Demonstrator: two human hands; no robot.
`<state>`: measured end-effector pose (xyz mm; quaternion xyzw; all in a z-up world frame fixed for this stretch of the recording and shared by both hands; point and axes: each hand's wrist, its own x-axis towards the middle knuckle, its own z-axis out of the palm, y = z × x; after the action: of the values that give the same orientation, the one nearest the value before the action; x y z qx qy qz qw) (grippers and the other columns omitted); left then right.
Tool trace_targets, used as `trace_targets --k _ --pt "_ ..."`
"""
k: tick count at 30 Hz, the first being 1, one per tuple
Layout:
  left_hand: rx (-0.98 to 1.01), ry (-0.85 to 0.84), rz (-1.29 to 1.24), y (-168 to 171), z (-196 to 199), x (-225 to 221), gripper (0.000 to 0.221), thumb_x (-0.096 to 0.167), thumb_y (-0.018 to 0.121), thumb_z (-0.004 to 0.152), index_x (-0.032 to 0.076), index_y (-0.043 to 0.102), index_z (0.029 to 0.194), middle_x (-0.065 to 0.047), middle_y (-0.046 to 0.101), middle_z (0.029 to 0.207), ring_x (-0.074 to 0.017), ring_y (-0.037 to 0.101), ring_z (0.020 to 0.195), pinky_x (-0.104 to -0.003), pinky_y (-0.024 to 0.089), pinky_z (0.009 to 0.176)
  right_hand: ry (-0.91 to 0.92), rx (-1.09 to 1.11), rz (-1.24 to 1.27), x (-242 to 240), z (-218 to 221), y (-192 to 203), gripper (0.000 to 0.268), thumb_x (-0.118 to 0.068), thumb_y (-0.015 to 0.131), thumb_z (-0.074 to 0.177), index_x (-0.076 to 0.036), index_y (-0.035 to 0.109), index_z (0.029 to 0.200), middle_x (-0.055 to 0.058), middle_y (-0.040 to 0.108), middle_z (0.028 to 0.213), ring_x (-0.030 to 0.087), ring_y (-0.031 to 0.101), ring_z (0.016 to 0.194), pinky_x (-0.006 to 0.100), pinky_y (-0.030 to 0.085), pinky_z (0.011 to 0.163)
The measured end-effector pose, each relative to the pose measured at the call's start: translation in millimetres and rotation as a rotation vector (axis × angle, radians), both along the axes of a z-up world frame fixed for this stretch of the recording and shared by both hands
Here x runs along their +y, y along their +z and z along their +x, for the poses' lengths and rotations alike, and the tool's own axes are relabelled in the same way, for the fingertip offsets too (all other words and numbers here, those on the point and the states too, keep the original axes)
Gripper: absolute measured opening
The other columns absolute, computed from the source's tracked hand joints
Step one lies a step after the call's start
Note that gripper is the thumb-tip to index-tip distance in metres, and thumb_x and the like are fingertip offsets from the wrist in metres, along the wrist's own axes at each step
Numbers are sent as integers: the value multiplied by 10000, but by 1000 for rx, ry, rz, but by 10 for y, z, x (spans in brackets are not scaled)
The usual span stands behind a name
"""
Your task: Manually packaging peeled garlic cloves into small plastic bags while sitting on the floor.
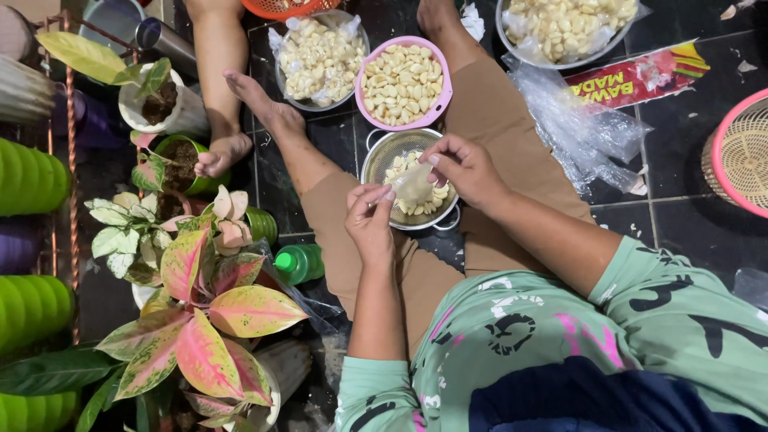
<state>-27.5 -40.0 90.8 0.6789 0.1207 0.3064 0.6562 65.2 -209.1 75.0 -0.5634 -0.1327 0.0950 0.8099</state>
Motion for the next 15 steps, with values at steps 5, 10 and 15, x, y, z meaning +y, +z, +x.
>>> trace_targets --k 5,10,15 --pt "-26 -22 60 383 61 -90 147 -16 826 821 53 808 950 -80 642 905 -125 603 842 -266 537 756 21 -57 67 -72 4 141 315 -5 725 905 35 615 1198 179 683 1034 143 689 648 238 613 540" --pt "-22 -69 140 545 87 -125 143 4 829 819 87 811 934 -57 676 860 -118 602 799 -255 486 709 16 -189 -138 -64 -34 -8 417 -13 854 799 -47 740 1199 100 677 988 79 589 576 190 522 495" --pt "-50 -139 160 879 -55 -150 372 42 797 849 52 712 1211 -101 647 1065 -194 584 1001 -317 478 819 -55 80 69 -116 -62 310 133 38 721 919 -11 717 1042 112 729 968 171 746 762 272 671 642"
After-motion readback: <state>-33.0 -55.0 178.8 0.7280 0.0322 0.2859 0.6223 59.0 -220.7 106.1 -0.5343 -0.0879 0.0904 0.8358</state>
